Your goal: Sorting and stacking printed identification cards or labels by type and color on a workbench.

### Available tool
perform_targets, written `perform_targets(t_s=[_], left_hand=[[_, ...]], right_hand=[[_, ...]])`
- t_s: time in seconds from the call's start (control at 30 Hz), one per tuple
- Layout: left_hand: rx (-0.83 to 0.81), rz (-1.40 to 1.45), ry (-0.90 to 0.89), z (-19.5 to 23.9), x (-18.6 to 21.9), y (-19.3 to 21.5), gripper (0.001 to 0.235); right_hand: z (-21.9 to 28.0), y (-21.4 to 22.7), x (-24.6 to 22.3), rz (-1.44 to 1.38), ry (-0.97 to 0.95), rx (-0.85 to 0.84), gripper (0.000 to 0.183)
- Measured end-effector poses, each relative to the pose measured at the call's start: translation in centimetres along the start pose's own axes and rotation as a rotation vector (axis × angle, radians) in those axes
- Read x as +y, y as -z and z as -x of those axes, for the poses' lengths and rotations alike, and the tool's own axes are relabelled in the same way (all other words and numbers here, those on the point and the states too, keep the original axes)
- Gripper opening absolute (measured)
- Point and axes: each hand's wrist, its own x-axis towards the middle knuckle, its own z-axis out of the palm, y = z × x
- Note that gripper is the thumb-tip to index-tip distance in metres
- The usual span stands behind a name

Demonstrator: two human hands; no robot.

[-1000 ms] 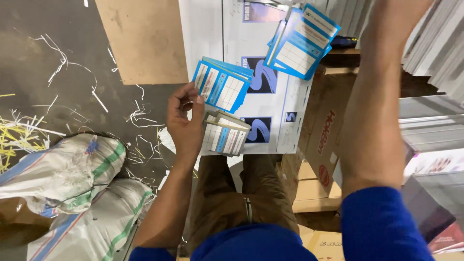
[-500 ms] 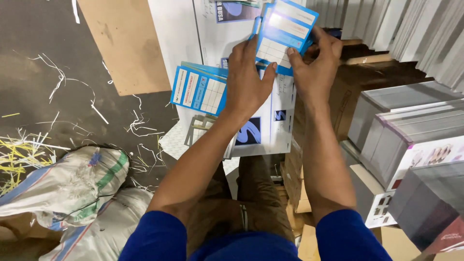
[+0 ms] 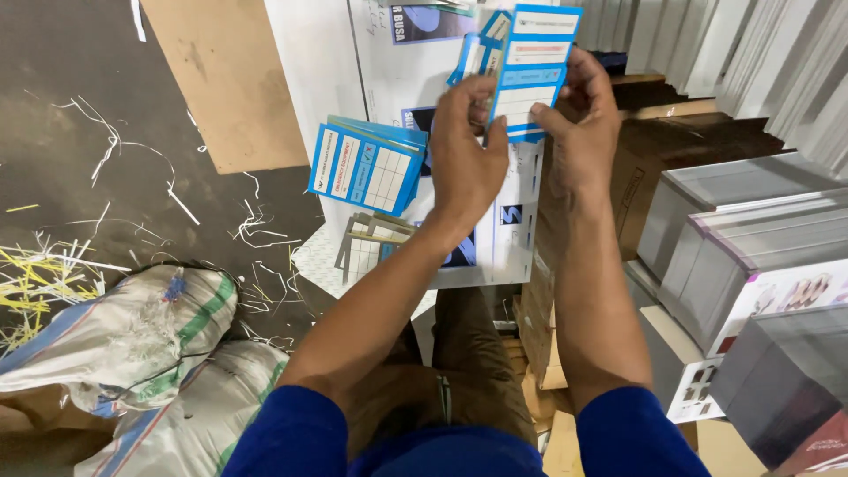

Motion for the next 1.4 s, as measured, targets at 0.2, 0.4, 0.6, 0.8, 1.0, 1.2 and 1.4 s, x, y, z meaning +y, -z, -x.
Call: perform_targets(t_s=[0.2,0.4,0.6,0.8,1.0,1.2,1.4], left_hand=[[-0.169,0.2,-0.072,5.0,1.8,-2.7,0.045],[-0.05,0.255,0.013,8.4,2.6,-3.5,0.043],[0.072,0.492,0.298,8.1,0.3,-3.5,0.032],[0.035,0.761,0.481,6.8,-0.4,-2.3,0.044],[0.182,0.979,0.724,5.7,-0.9,-2.4,0.064],[0.195,1.079,0.696,4.9,-0.6,-2.0,0.06],[0.14,1.068,0.745,4.3,0.5,-1.2,0.059]], right_hand=[[1.2,3.1,2.6,-0.664,-0.063,-0.121,0.069],[2.8,3.3,2.5,-0.567,0.15,0.054,0.065],[1.4,3.9,1.2,-0.177,0.355,-0.134,0.062],[-1.3,1.7,-5.4,0.334,0.393,-0.399,0.058],[-3.1,-0.8,-4.7,0.664,0.675,-0.33,0.059],[-2.6,-1.2,-4.8,0.814,0.743,-0.284,0.066],[-3.0,-0.4,-5.0,0.803,0.605,-0.372,0.065]])
